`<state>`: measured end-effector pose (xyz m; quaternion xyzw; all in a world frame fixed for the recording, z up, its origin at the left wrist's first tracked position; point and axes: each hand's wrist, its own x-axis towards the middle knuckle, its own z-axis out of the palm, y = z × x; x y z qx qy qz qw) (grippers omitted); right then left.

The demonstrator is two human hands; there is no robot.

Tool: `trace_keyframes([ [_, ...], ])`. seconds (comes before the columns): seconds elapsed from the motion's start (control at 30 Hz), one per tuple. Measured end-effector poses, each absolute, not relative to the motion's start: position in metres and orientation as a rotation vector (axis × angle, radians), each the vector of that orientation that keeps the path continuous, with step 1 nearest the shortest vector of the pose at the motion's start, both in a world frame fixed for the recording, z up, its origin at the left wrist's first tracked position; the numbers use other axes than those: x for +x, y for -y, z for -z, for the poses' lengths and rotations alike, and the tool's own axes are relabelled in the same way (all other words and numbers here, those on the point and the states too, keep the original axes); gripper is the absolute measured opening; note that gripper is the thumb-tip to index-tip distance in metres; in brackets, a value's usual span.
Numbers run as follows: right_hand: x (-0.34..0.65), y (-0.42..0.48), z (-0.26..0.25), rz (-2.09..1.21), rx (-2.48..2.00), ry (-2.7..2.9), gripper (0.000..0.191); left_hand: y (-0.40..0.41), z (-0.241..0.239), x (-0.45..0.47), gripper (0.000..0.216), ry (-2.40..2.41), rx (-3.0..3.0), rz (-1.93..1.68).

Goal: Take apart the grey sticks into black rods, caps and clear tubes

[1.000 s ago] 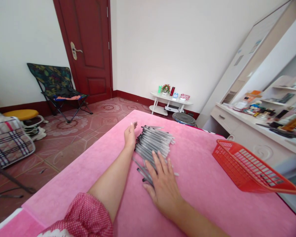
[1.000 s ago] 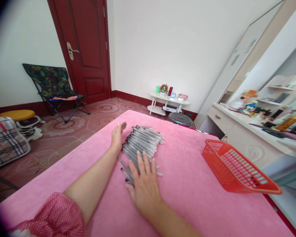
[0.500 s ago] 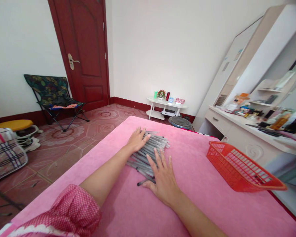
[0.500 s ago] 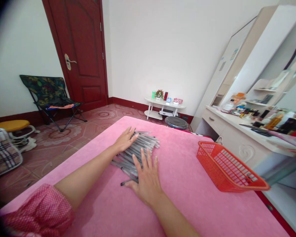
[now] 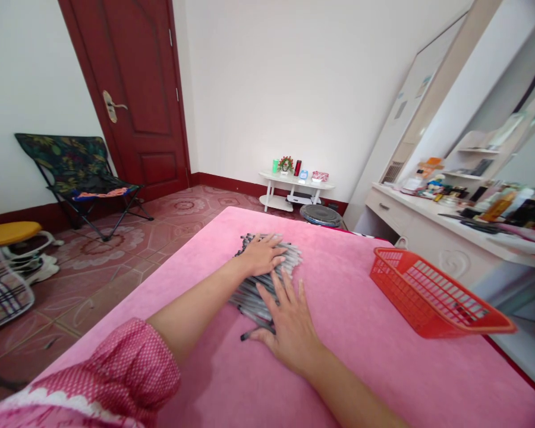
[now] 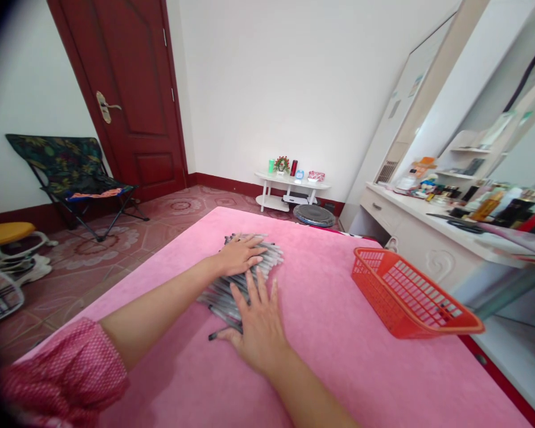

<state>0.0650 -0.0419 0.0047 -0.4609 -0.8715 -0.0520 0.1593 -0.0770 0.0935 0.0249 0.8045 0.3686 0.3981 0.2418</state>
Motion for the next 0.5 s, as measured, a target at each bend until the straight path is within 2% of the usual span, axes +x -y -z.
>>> trace_keyframes([
  [0.1, 0.064, 0.042, -0.004, 0.153, -1.335, 2.488, 0.085, -0.106, -0.018, -0.073, 0.027, -1.009, 2.116, -1.015],
  [0.5, 0.074, 0.021, 0.004, 0.242, -1.295, 2.484, 0.069, -0.129, -0.005, -0.071, 0.026, -1.120, 1.953, -1.101],
])
